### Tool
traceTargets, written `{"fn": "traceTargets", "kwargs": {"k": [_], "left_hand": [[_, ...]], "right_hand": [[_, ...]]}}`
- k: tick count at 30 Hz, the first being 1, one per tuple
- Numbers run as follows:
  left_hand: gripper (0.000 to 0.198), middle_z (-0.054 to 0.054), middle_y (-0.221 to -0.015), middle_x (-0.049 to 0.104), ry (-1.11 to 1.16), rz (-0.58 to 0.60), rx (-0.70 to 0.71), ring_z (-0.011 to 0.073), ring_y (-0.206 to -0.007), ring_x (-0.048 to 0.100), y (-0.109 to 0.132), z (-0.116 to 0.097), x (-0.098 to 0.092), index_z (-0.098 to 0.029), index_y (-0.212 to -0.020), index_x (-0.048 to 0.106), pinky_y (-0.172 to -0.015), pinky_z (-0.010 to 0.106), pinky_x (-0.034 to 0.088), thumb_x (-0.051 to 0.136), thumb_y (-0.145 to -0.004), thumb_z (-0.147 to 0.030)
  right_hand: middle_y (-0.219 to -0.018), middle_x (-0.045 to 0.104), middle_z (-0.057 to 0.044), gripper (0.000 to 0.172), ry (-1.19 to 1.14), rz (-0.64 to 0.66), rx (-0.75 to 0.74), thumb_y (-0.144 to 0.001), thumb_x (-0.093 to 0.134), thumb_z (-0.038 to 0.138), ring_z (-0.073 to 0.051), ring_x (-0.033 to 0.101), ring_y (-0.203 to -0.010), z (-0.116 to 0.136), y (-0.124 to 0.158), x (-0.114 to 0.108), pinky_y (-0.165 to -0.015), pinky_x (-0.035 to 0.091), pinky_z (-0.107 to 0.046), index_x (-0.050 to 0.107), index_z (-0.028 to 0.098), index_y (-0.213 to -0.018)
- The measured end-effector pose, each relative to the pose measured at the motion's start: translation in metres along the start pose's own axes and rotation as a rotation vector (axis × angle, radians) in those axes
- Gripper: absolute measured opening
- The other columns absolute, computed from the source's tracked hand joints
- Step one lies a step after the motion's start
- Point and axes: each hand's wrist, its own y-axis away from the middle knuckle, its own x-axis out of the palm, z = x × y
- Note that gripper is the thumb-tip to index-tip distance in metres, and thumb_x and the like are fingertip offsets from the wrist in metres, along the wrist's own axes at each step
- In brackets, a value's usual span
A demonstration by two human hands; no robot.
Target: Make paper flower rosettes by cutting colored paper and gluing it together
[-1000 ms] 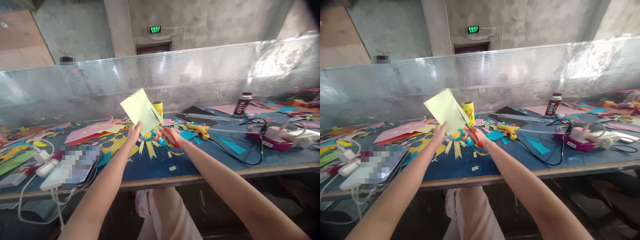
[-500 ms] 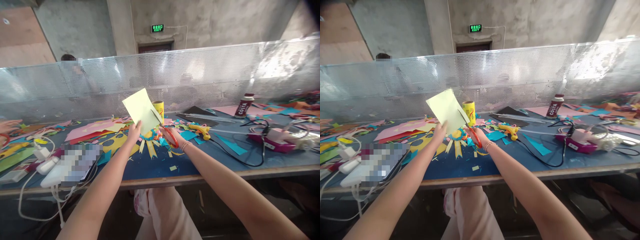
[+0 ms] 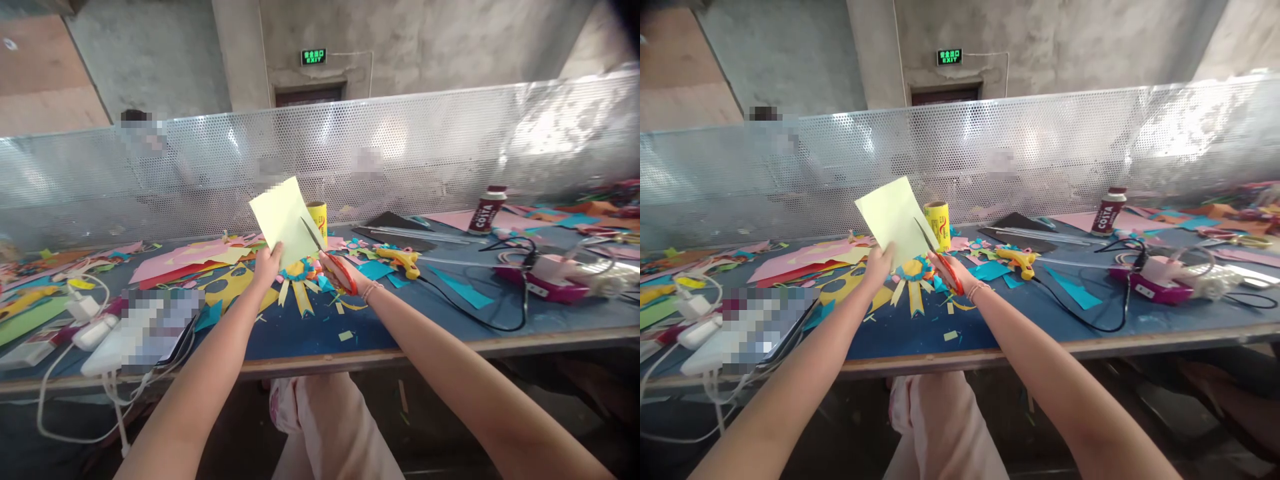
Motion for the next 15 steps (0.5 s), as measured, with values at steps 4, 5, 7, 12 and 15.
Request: {"fn": "traceTargets", "kwargs": {"k": [4, 5, 7, 12, 15], "left_hand": [[0.037, -0.004, -0.042, 0.032, 0.023, 0.038, -0.019, 0.0108, -0.043, 0.038, 0.003, -0.003, 0.002, -0.019, -0.051, 0.044, -0.045, 0.023, 0.027, 0.055, -0.079, -0.039], [0.038, -0.004, -0.042, 0.031, 0.024, 0.048, -0.018, 0.0103, -0.042, 0.036, 0.003, -0.003, 0.002, -0.019, -0.050, 0.042, -0.043, 0.023, 0.026, 0.055, -0.079, -0.039], [0.038, -0.004, -0.041, 0.030, 0.021, 0.063, -0.017, 0.0102, -0.040, 0.036, 0.004, -0.003, 0.003, -0.019, -0.050, 0.042, -0.042, 0.023, 0.025, 0.054, -0.080, -0.040], [0.033, -0.003, -0.042, 0.038, 0.070, 0.099, -0.063, 0.0142, -0.045, 0.047, 0.006, -0.006, 0.002, -0.019, -0.056, 0.049, -0.043, 0.023, 0.033, 0.055, -0.078, -0.043], [0.033, -0.003, -0.042, 0.038, 0.087, 0.107, -0.081, 0.0145, -0.045, 0.048, 0.007, -0.008, 0.001, -0.018, -0.058, 0.050, -0.044, 0.024, 0.034, 0.056, -0.077, -0.044]], "right_hand": [[-0.047, 0.032, 0.006, 0.053, -0.009, -0.008, 0.009, -0.078, 0.037, 0.073, -0.007, 0.030, -0.039, 0.007, 0.003, 0.002, -0.037, 0.029, -0.022, 0.031, 0.022, -0.063], [-0.046, 0.033, 0.006, 0.054, 0.005, -0.013, 0.005, -0.079, 0.036, 0.073, -0.007, 0.032, -0.039, 0.009, 0.005, 0.002, -0.038, 0.030, -0.022, 0.031, 0.022, -0.062], [-0.046, 0.034, 0.005, 0.054, 0.027, -0.022, -0.005, -0.080, 0.034, 0.072, -0.008, 0.033, -0.040, 0.011, 0.006, 0.003, -0.039, 0.032, -0.022, 0.031, 0.022, -0.061], [-0.046, 0.035, 0.004, 0.052, 0.053, -0.061, 0.007, -0.082, 0.033, 0.069, -0.008, 0.034, -0.039, 0.009, 0.005, 0.005, -0.039, 0.032, -0.023, 0.031, 0.022, -0.061], [-0.044, 0.037, 0.003, 0.052, 0.151, -0.109, 0.033, -0.083, 0.032, 0.068, -0.009, 0.036, -0.039, 0.007, 0.002, 0.006, -0.039, 0.033, -0.023, 0.034, 0.022, -0.061]]}}
